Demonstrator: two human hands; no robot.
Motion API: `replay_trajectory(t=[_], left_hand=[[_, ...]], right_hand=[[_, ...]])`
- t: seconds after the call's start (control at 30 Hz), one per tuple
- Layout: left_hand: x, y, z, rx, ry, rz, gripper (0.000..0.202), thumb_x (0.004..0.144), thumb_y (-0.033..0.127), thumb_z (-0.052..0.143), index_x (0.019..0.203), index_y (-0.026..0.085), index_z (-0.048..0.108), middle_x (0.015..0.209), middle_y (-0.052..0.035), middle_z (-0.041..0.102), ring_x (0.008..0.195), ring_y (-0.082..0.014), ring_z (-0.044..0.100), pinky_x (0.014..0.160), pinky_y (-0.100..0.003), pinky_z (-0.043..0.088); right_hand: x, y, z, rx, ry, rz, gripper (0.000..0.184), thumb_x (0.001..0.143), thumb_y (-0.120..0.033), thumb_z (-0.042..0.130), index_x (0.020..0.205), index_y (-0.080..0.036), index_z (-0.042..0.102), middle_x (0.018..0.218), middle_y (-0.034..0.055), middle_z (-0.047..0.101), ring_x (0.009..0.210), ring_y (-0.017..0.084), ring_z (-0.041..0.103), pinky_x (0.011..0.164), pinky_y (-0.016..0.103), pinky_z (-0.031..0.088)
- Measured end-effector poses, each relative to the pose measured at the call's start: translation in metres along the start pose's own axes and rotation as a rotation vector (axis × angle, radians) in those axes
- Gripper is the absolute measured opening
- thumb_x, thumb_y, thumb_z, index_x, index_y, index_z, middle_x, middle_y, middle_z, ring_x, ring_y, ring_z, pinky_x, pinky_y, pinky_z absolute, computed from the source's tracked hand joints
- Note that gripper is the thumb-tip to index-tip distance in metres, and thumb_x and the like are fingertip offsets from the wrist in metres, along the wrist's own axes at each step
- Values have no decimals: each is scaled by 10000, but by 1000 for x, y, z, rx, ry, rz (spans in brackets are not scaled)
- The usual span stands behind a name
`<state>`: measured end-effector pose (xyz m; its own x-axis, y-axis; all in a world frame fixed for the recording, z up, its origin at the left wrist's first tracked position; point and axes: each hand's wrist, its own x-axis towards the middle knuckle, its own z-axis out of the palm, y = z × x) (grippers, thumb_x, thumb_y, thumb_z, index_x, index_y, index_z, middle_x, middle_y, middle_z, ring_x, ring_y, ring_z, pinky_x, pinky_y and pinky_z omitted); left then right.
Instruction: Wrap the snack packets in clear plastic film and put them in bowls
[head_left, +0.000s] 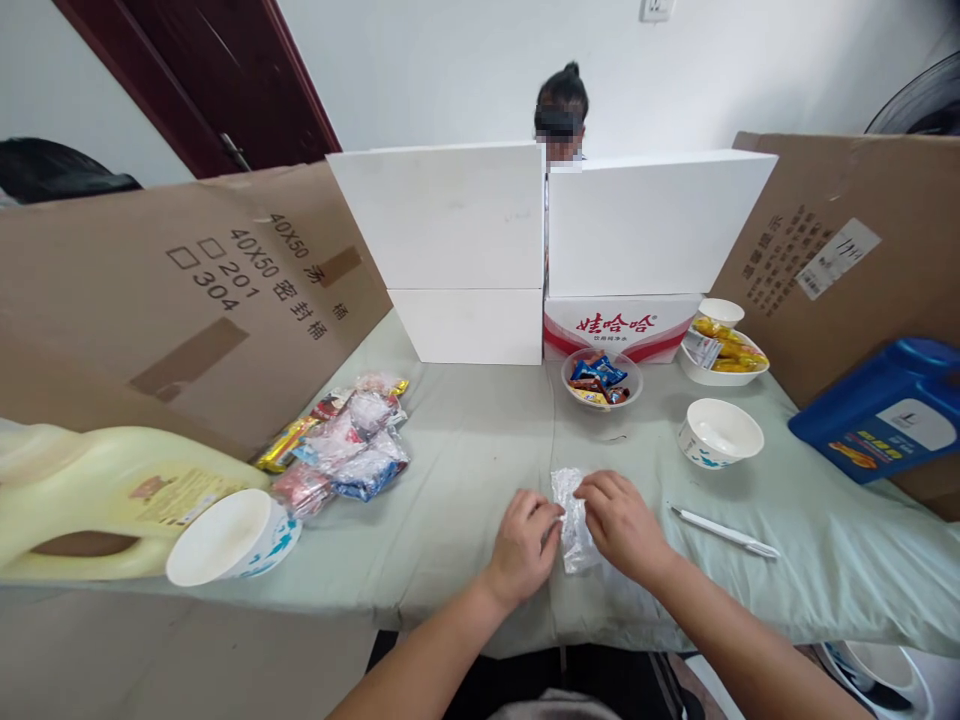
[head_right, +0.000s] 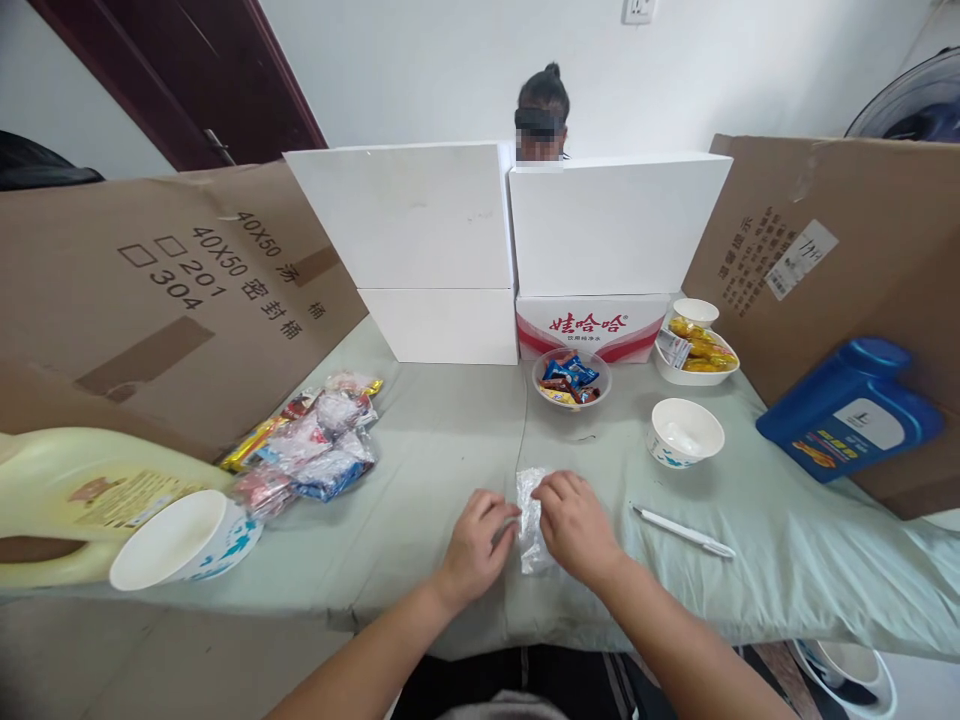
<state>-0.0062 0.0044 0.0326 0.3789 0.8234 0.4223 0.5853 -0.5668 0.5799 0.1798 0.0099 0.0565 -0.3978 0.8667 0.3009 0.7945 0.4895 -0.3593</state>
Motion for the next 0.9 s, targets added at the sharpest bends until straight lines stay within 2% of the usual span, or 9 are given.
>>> replay_trajectory(t=[0.07,0.13,0.23,0.33,0.43,0.53,0.67,0.8,0.9], left_hand=[[18,-5,-1,15,-12,33,251,861,78,437,949,187,645,899,-74,601,897,-212,536,802,-359,479],[32,-12,4,14,-110,114,290,819,24,433,933,187,643,921,-64,635,922,-206,547,843,-357,478],[42,-24,18,68,-232,200,238,825,59,483,925,194,652,983,-60,649,968,-209,548,895,-369,468],[39,-33,27,163,-159,168,140,849,137,537,895,197,654,995,-70,634,970,-220,538,893,-390,468],[35,-39,27,198,-48,90,158,851,111,510,881,176,651,949,-87,622,945,-230,526,861,-402,473],[33,-40,25,172,-38,142,210,844,93,486,945,170,654,994,-95,627,980,-239,514,882,-408,455],[32,-38,28,103,-202,345,220,852,132,522,1001,212,664,1029,-54,658,1023,-224,520,892,-377,426],[30,-37,29,78,-283,353,139,866,195,565,934,226,682,1011,-36,679,1023,-207,535,892,-367,399],[31,-37,25,12,-314,353,119,869,205,566,896,221,681,996,-28,693,1019,-194,550,912,-359,387]], right_hand=[[-12,-7,3,17,-60,-118,242,878,-108,433,984,-188,635,1010,75,635,1023,226,539,933,395,416],[-27,-10,13,0,-116,-146,204,878,-181,497,1022,-180,642,1064,80,645,1064,236,543,967,408,413],[-53,-6,30,-72,-155,-182,426,861,-283,568,1267,-154,550,1309,114,568,1254,264,461,1049,425,376],[-81,-2,37,-164,-159,-239,570,877,-260,541,1420,-158,398,1471,102,419,1373,251,334,1101,420,333],[-102,-3,32,-201,-132,-241,592,885,-224,515,1451,-174,349,1501,77,376,1396,239,298,1097,407,345],[-108,-6,26,-192,-80,-210,543,891,-232,517,1420,-192,402,1458,79,441,1374,245,336,1059,404,385],[-99,-9,29,-136,4,-133,356,904,-257,534,1255,-195,542,1264,102,592,1199,248,507,968,406,439],[-91,-13,35,-25,17,-120,181,907,-160,497,1047,-210,599,992,58,648,945,202,576,862,381,458],[-88,-15,30,22,32,-198,196,901,-119,466,1028,-203,589,997,64,644,1037,226,550,937,421,419]])
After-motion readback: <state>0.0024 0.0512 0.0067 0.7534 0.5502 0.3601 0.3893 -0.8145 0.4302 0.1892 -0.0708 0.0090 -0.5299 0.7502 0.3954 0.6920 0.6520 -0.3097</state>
